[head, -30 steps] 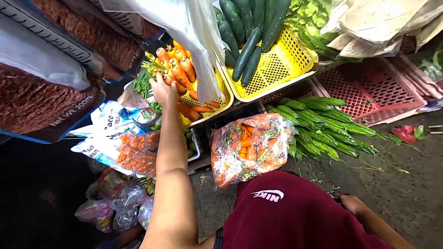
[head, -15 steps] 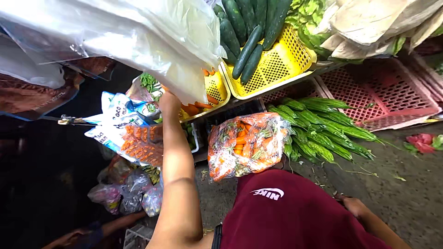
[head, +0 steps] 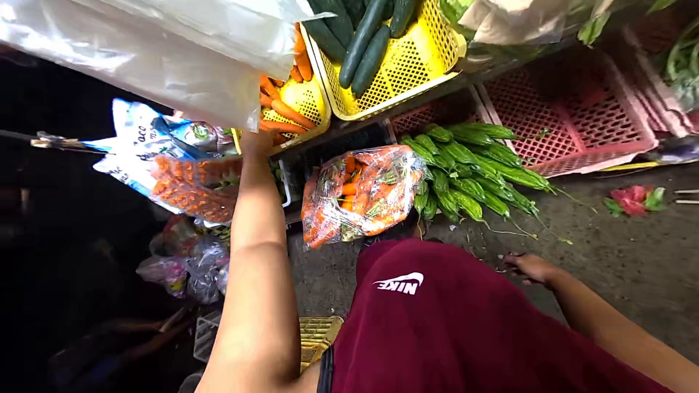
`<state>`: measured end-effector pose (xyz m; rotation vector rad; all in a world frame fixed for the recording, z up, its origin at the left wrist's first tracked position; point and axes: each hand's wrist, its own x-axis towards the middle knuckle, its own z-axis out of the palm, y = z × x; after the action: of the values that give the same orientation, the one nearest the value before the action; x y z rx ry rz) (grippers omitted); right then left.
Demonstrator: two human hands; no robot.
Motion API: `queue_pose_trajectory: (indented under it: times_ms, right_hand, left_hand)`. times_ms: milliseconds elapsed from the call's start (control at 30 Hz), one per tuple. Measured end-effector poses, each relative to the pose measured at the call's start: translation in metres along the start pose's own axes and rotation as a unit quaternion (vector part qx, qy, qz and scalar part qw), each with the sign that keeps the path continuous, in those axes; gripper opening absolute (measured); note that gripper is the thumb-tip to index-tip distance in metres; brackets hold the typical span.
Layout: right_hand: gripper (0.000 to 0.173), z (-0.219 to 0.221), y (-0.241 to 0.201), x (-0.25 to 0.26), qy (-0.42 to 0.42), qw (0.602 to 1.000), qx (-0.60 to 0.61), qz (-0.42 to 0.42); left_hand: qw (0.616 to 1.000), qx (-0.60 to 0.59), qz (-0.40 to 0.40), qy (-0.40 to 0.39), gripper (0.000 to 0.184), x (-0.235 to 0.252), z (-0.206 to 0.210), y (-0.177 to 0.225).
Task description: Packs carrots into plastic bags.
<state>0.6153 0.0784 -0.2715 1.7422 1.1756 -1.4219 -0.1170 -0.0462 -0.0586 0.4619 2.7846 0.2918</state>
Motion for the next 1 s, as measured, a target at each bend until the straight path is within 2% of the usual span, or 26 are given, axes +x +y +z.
queue_pose_trajectory:
  times_ms: [100, 167, 233, 333, 400, 533, 633, 700, 733, 767, 867, 933, 1000]
  right_hand:
    - [0.035, -0.012, -0.021, -0.032, -0.074, 0.991, -0.112, -0.005]
    - [0.03, -0.015, -0.03, -0.068, -0.095, 0.981, -0.166, -0.039]
    - [0.025, -0.013, -0.045, -0.12, -0.115, 0.972, -0.181, -0.091]
    - [0.021, -0.004, -0.094, -0.197, -0.178, 0.946, -0.143, -0.228]
    - [0.024, 0.014, -0.156, -0.24, -0.163, 0.91, -0.119, -0.362]
    - [0.028, 0.075, -0.335, -0.306, -0.004, 0.806, -0.194, -0.559]
    - [0.021, 0.137, -0.465, -0.305, 0.056, 0.719, -0.267, -0.639]
    - [0.025, 0.185, -0.54, -0.275, 0.09, 0.666, -0.284, -0.684]
    - [0.029, 0.21, -0.572, -0.257, 0.104, 0.655, -0.304, -0.685]
    - [0.033, 0.235, -0.601, -0.244, 0.124, 0.66, -0.339, -0.659]
    - [0.053, 0.291, -0.643, -0.234, 0.206, 0.701, -0.417, -0.54]
    - [0.053, 0.311, -0.648, -0.233, 0.236, 0.707, -0.446, -0.496]
    - [0.039, 0.317, -0.649, -0.23, 0.239, 0.697, -0.483, -0.473]
  left_hand:
    - [0.999, 0.007, -0.054, 0.006, 0.099, 0.005, 0.011, 0.006]
    - [0.997, 0.052, -0.051, -0.003, 0.09, 0.014, 0.014, 0.004]
    - [0.998, 0.058, -0.001, -0.012, 0.074, 0.022, 0.009, -0.001]
    - [1.0, -0.014, -0.018, 0.006, 0.08, 0.005, -0.019, -0.013]
    - [0.996, -0.052, -0.011, 0.068, 0.077, -0.014, -0.048, -0.019]
    - [0.973, -0.078, 0.079, 0.201, 0.051, -0.013, -0.09, -0.043]
    - [0.946, -0.114, 0.185, 0.239, 0.045, 0.009, -0.107, -0.054]
    - [0.944, -0.108, 0.224, 0.215, 0.044, 0.029, -0.115, -0.059]
    - [0.953, -0.095, 0.224, 0.183, 0.044, 0.038, -0.118, -0.06]
    - [0.959, -0.082, 0.222, 0.153, 0.046, 0.046, -0.118, -0.059]
    - [0.97, -0.07, 0.205, 0.114, 0.05, 0.068, -0.109, -0.052]
    - [0.972, -0.068, 0.191, 0.117, 0.05, 0.076, -0.107, -0.047]
    - [0.971, -0.075, 0.196, 0.114, 0.049, 0.079, -0.109, -0.045]
